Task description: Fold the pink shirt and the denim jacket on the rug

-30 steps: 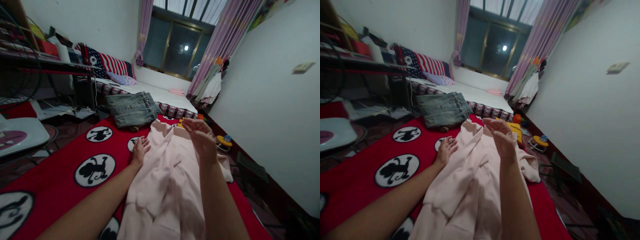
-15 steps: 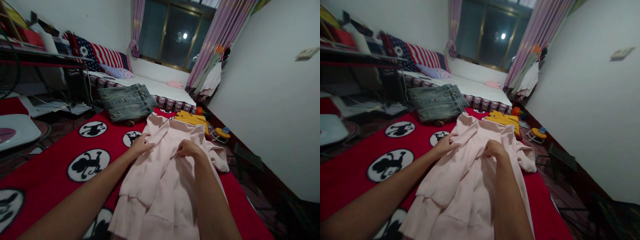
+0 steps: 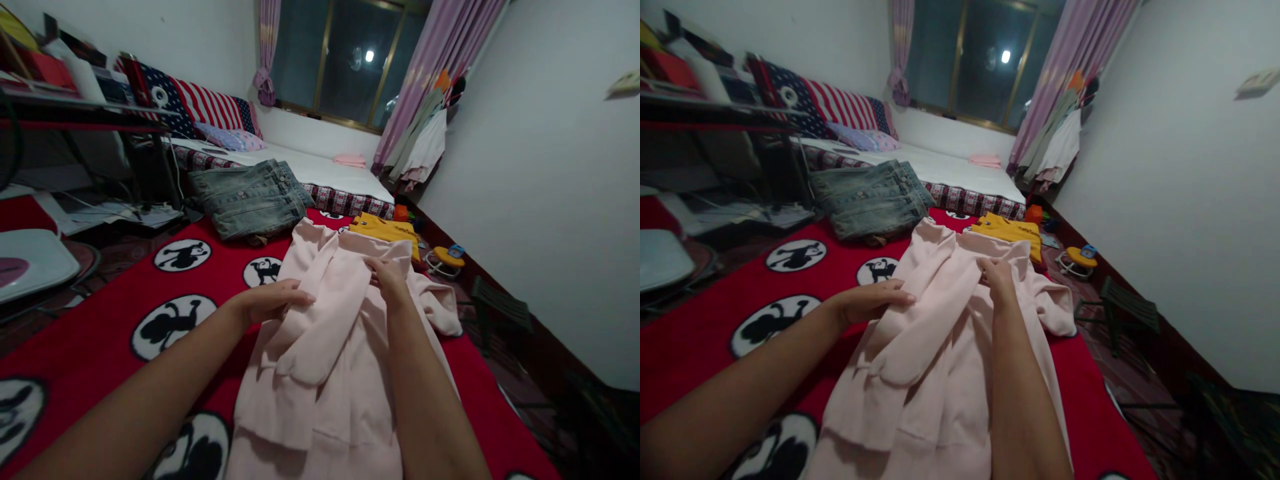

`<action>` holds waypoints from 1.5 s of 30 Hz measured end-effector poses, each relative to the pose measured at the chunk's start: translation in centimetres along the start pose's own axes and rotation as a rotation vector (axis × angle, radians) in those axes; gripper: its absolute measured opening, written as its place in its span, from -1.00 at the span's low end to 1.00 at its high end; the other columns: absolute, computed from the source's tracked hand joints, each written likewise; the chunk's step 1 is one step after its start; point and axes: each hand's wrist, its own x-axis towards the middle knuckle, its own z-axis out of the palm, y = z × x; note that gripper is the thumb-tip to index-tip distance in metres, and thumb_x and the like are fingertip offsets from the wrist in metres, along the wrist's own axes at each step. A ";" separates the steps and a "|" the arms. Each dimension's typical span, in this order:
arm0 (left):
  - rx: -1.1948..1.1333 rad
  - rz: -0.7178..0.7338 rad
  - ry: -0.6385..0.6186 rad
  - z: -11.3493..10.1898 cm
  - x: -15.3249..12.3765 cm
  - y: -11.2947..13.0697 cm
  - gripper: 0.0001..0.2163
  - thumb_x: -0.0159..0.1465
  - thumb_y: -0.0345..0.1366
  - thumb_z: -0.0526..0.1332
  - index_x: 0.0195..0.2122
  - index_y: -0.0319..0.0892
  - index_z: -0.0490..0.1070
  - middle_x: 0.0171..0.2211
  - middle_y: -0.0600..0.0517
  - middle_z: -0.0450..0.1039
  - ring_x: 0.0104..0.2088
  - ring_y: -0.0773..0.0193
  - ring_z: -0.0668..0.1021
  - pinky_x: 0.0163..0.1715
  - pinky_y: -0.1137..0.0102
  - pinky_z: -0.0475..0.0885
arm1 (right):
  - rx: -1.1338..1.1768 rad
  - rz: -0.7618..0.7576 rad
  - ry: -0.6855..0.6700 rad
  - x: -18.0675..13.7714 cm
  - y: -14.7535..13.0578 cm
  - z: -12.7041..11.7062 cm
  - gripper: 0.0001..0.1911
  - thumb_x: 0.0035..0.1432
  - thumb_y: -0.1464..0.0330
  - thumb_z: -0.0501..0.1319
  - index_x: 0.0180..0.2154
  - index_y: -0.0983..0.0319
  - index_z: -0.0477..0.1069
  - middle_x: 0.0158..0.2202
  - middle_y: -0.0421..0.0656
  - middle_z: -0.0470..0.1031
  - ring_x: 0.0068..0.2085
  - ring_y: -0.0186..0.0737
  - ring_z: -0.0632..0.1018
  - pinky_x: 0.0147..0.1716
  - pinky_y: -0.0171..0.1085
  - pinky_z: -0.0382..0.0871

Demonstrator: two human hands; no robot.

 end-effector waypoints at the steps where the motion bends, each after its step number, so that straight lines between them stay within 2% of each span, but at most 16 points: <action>1: -0.019 -0.025 -0.032 0.4 0.0 -0.2 -0.70 -0.03 -0.18 0.41 -0.33 -0.24 0.46 -0.53 0.06 0.49 -0.61 0.38 0.47 -0.63 0.54 0.35 | 0.001 -0.016 0.045 0.1 0.2 -0.1 -0.85 -0.02 0.29 0.20 -0.46 0.26 0.39 -0.55 -0.16 0.49 -0.45 -0.26 0.54 -0.44 -0.33 0.46; 5: 0.018 -0.174 -0.195 0.7 0.5 -1.3 -0.70 -0.02 -0.19 0.42 -0.34 -0.25 0.46 -0.61 0.09 0.43 -0.66 0.36 0.44 -0.70 0.53 0.35 | -0.231 -0.141 0.257 0.0 0.2 -0.3 -0.88 -0.15 0.38 0.25 -0.44 0.25 0.46 -0.44 -0.11 0.54 -0.30 -0.12 0.56 -0.27 -0.22 0.45; 7: -0.052 -0.105 -0.137 0.4 0.7 -1.3 -0.74 0.00 -0.21 0.41 -0.35 -0.25 0.47 -0.59 0.07 0.45 -0.62 0.35 0.47 -0.66 0.52 0.39 | -0.326 -0.229 0.246 -0.6 -0.8 -0.3 -0.86 -0.12 0.36 0.26 -0.41 0.26 0.50 -0.41 -0.10 0.55 -0.28 -0.10 0.56 -0.23 -0.18 0.43; 9: -0.202 0.046 -0.021 0.3 0.7 -0.7 -0.77 0.04 -0.25 0.36 -0.31 -0.25 0.48 -0.50 0.00 0.52 -0.52 0.31 0.54 -0.52 0.48 0.47 | -0.247 -0.330 0.055 -1.8 -2.6 -0.4 -0.81 -0.04 0.29 0.28 -0.39 0.28 0.52 -0.39 -0.09 0.55 -0.29 -0.14 0.56 -0.25 -0.21 0.42; 11: -0.344 0.158 0.073 0.7 0.6 0.2 -0.78 0.09 -0.29 0.30 -0.25 -0.28 0.49 -0.37 -0.10 0.57 -0.36 0.20 0.60 -0.35 0.40 0.52 | -0.099 -0.447 -0.264 -3.7 -4.7 -0.7 -0.71 0.03 0.19 0.28 -0.31 0.29 0.52 -0.33 -0.08 0.57 -0.28 -0.18 0.56 -0.26 -0.25 0.43; 13: -0.432 0.202 0.124 1.5 0.5 1.1 -0.77 0.15 -0.31 0.23 -0.19 -0.31 0.47 -0.26 -0.16 0.58 -0.20 0.10 0.61 -0.21 0.31 0.53 | -0.037 -0.568 -0.594 -5.8 -6.6 -1.1 -0.58 0.03 0.13 0.31 -0.14 0.26 0.50 -0.15 -0.07 0.56 -0.17 -0.18 0.56 -0.19 -0.25 0.44; 15: -0.487 0.241 0.173 2.5 0.5 1.7 -0.78 0.21 -0.34 0.16 -0.16 -0.31 0.45 -0.18 -0.16 0.56 -0.08 0.08 0.59 -0.10 0.28 0.52 | -0.102 -0.702 -0.754 -7.7 -7.9 -1.3 -0.35 -0.07 0.14 0.40 0.07 0.17 0.40 0.06 -0.08 0.47 0.02 -0.12 0.50 -0.05 -0.21 0.40; 18: -0.543 0.317 0.238 3.6 0.5 2.1 -0.80 0.27 -0.38 0.07 -0.15 -0.29 0.42 -0.12 -0.13 0.54 -0.02 0.15 0.56 -0.06 0.34 0.51 | -0.277 -0.823 -0.608 -9.3 -8.6 -1.0 -0.14 -0.15 0.31 0.45 0.21 0.11 0.24 0.20 -0.07 0.33 0.16 -0.05 0.38 0.10 -0.15 0.29; 20: -0.513 0.337 0.214 3.7 0.3 2.4 -0.78 0.27 -0.36 0.08 -0.11 -0.28 0.40 -0.11 -0.13 0.53 -0.06 0.16 0.58 -0.16 0.35 0.54 | -0.366 -0.817 -0.456 -9.3 -8.5 -0.7 -0.21 -0.15 0.45 0.39 0.18 0.17 0.28 0.15 -0.04 0.38 0.11 -0.04 0.42 0.07 -0.14 0.28; 23: -0.282 0.335 0.204 2.6 -0.3 3.0 -0.74 0.24 -0.19 0.18 -0.15 -0.27 0.42 -0.19 -0.14 0.56 -0.25 0.15 0.62 -0.45 0.42 0.52 | -0.459 -0.777 -0.431 -8.8 -8.5 -0.8 -0.46 -0.15 0.56 0.29 -0.03 0.23 0.46 -0.09 -0.09 0.54 -0.10 -0.09 0.52 -0.12 -0.23 0.34; 28: 0.061 0.535 0.656 -0.4 -0.2 4.1 -0.64 0.15 0.01 0.20 -0.31 -0.24 0.40 -0.31 -0.08 0.55 -0.43 0.29 0.55 -0.59 0.54 0.38 | -0.641 -0.783 -0.540 -9.1 -8.7 -1.0 -0.60 -0.16 0.56 0.23 -0.20 0.21 0.54 -0.23 -0.13 0.58 -0.23 -0.14 0.52 -0.27 -0.32 0.27; 32: 0.410 0.628 0.682 -1.5 3.3 4.9 -0.70 0.15 -0.06 0.18 -0.34 -0.23 0.45 -0.28 -0.09 0.55 -0.28 0.18 0.56 -0.43 0.43 0.45 | -0.760 -0.815 -0.639 -10.3 -8.6 1.0 -0.58 -0.14 0.54 0.19 -0.17 0.19 0.52 -0.20 -0.10 0.59 -0.19 -0.12 0.54 -0.27 -0.31 0.25; 35: 0.750 0.586 0.667 -1.6 7.1 5.7 -0.73 0.13 -0.15 0.24 -0.24 -0.24 0.49 -0.23 -0.11 0.56 -0.23 0.14 0.57 -0.22 0.34 0.46 | -0.830 -0.833 -0.638 -11.0 -8.4 2.5 -0.63 -0.10 0.51 0.18 -0.17 0.22 0.50 -0.21 -0.05 0.59 -0.19 -0.08 0.56 -0.31 -0.29 0.24; 39: 1.043 0.446 0.760 -1.8 11.8 6.8 -0.36 0.03 -0.02 0.35 0.09 -0.23 0.34 -0.01 -0.20 0.48 -0.04 -0.03 0.52 -0.05 0.21 0.39 | -0.889 -0.854 -0.643 -11.9 -8.5 3.4 -0.72 -0.05 0.48 0.18 -0.22 0.27 0.48 -0.24 -0.02 0.58 -0.22 -0.07 0.56 -0.33 -0.27 0.25; 42: 0.889 0.404 0.826 -2.8 14.7 7.3 -0.24 -0.20 -0.24 0.49 0.10 -0.14 0.35 -0.05 -0.14 0.51 0.05 -0.10 0.47 0.04 0.17 0.33 | -0.910 -0.892 -0.661 -12.9 -8.8 4.0 -0.73 -0.04 0.49 0.18 -0.23 0.30 0.48 -0.24 -0.01 0.57 -0.24 -0.09 0.56 -0.32 -0.26 0.28; 45: 0.619 0.430 0.850 -4.8 16.9 7.5 -0.45 -0.20 -0.48 0.40 -0.10 -0.16 0.48 -0.13 -0.09 0.54 0.01 -0.03 0.50 0.03 0.24 0.35 | -0.917 -0.920 -0.702 -13.6 -9.1 3.9 -0.76 0.00 0.48 0.17 -0.23 0.32 0.49 -0.25 0.00 0.57 -0.24 -0.11 0.56 -0.30 -0.26 0.29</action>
